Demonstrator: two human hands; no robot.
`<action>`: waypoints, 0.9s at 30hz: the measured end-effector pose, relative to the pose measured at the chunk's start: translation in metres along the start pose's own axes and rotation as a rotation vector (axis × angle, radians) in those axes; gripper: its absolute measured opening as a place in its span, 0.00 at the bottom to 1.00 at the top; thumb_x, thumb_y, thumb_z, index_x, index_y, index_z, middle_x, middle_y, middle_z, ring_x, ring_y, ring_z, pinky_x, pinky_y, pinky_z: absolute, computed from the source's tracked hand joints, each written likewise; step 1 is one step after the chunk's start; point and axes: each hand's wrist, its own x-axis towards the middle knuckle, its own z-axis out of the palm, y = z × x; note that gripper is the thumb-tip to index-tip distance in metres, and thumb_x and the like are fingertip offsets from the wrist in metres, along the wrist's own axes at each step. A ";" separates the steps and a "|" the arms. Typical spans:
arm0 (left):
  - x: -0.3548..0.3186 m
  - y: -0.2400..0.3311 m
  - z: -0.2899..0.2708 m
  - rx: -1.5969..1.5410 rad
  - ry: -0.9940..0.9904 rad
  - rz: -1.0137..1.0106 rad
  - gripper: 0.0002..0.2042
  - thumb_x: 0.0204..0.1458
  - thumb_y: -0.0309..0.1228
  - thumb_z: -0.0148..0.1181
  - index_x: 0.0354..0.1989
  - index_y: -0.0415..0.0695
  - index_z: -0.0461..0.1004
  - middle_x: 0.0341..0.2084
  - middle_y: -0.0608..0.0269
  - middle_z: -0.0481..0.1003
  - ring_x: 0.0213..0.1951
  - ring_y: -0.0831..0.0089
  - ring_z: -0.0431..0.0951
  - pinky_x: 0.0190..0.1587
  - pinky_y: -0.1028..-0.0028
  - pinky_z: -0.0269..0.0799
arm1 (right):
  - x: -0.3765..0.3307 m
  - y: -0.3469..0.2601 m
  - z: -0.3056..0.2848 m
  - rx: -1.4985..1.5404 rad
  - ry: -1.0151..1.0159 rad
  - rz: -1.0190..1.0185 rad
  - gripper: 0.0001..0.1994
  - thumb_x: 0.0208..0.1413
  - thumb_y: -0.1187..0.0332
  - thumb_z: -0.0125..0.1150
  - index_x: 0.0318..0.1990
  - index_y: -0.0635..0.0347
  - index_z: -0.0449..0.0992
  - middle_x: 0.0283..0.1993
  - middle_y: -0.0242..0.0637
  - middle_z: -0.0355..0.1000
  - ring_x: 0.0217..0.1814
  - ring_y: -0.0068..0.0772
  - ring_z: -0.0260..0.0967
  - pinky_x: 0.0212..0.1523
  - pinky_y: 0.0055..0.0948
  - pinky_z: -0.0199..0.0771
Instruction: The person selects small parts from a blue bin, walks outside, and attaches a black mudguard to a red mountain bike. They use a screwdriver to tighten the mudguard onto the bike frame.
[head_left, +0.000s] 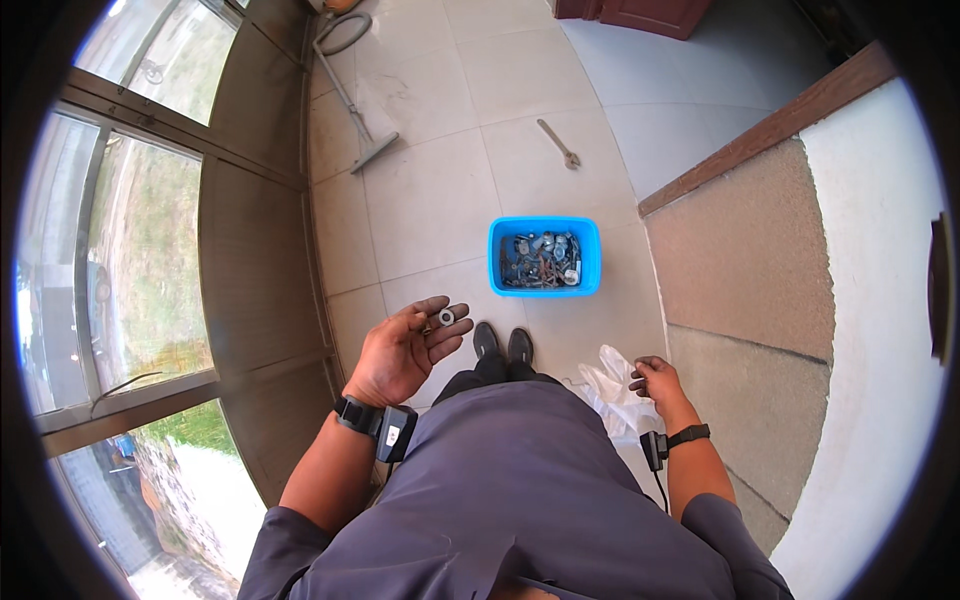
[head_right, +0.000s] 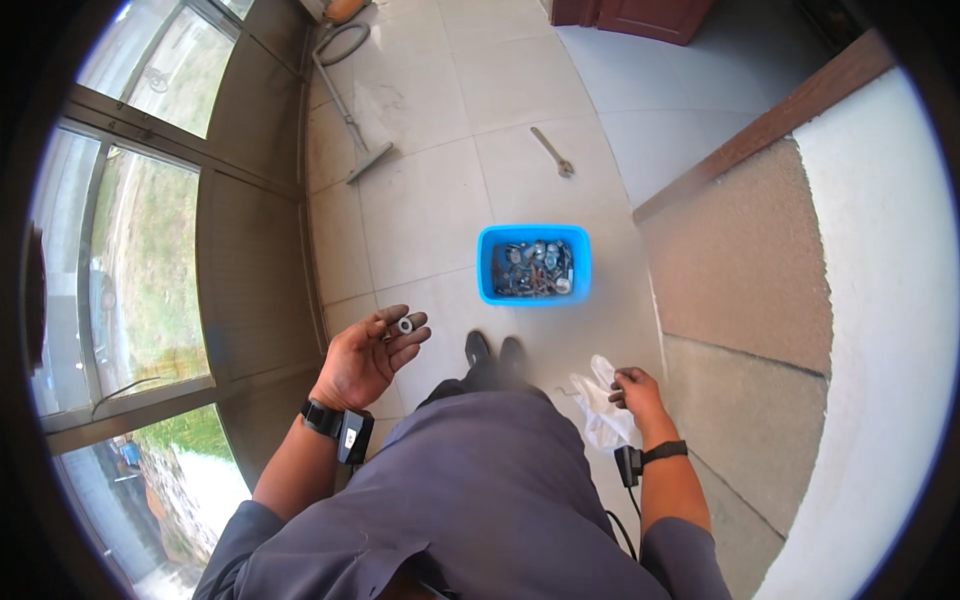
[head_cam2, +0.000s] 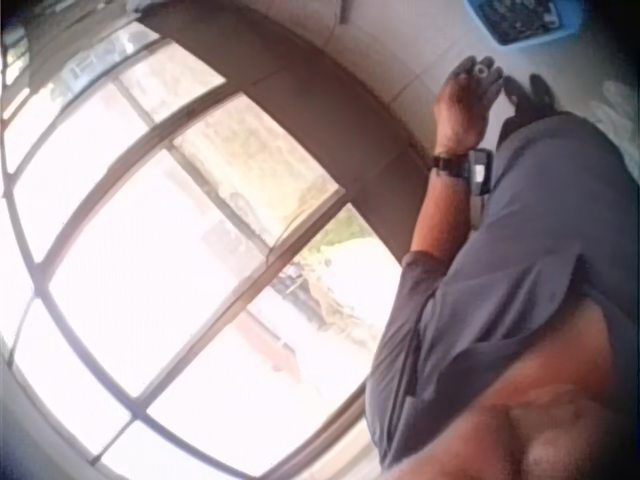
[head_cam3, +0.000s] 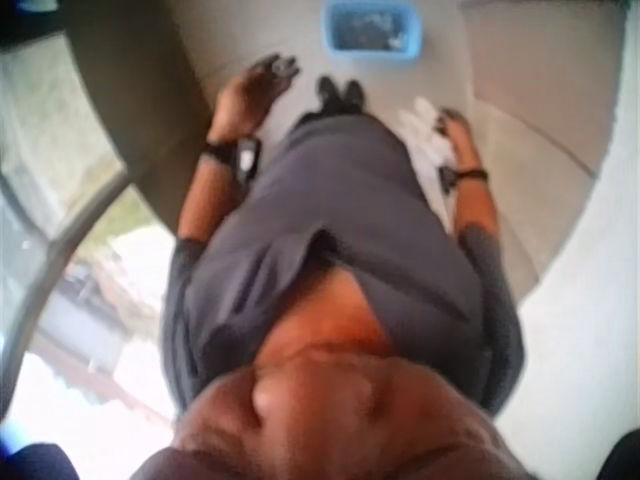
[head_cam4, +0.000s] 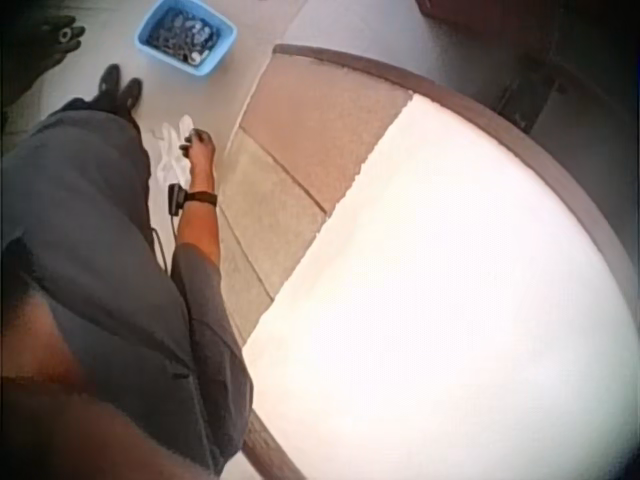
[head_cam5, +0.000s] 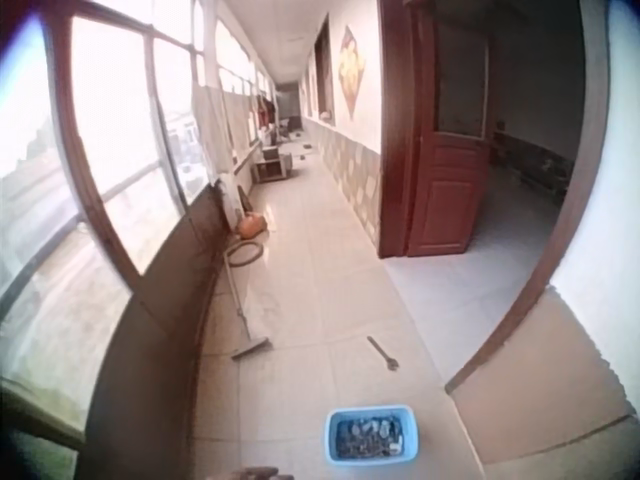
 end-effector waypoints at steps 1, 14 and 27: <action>0.001 -0.001 0.003 0.010 0.012 0.004 0.17 0.61 0.28 0.46 0.56 0.33 0.66 0.50 0.47 0.74 0.53 0.55 0.77 0.55 0.65 0.75 | -0.001 0.000 -0.001 0.007 0.003 0.004 0.12 0.63 0.64 0.57 0.49 0.60 0.74 0.37 0.39 0.76 0.29 0.32 0.77 0.27 0.27 0.73; 0.013 -0.033 -0.054 0.267 0.184 -0.053 0.12 0.57 0.19 0.50 0.50 0.36 0.69 0.40 0.56 0.75 0.43 0.63 0.78 0.49 0.65 0.77 | -0.006 0.002 0.000 -0.009 0.038 0.043 0.11 0.64 0.64 0.56 0.49 0.58 0.75 0.40 0.37 0.76 0.32 0.31 0.77 0.31 0.28 0.74; 0.003 -0.026 -0.025 0.206 0.084 -0.018 0.16 0.60 0.20 0.52 0.56 0.33 0.67 0.50 0.46 0.75 0.50 0.59 0.79 0.53 0.64 0.77 | -0.005 0.011 -0.002 -0.031 0.018 0.040 0.13 0.64 0.62 0.56 0.50 0.57 0.75 0.40 0.38 0.77 0.32 0.32 0.77 0.31 0.29 0.74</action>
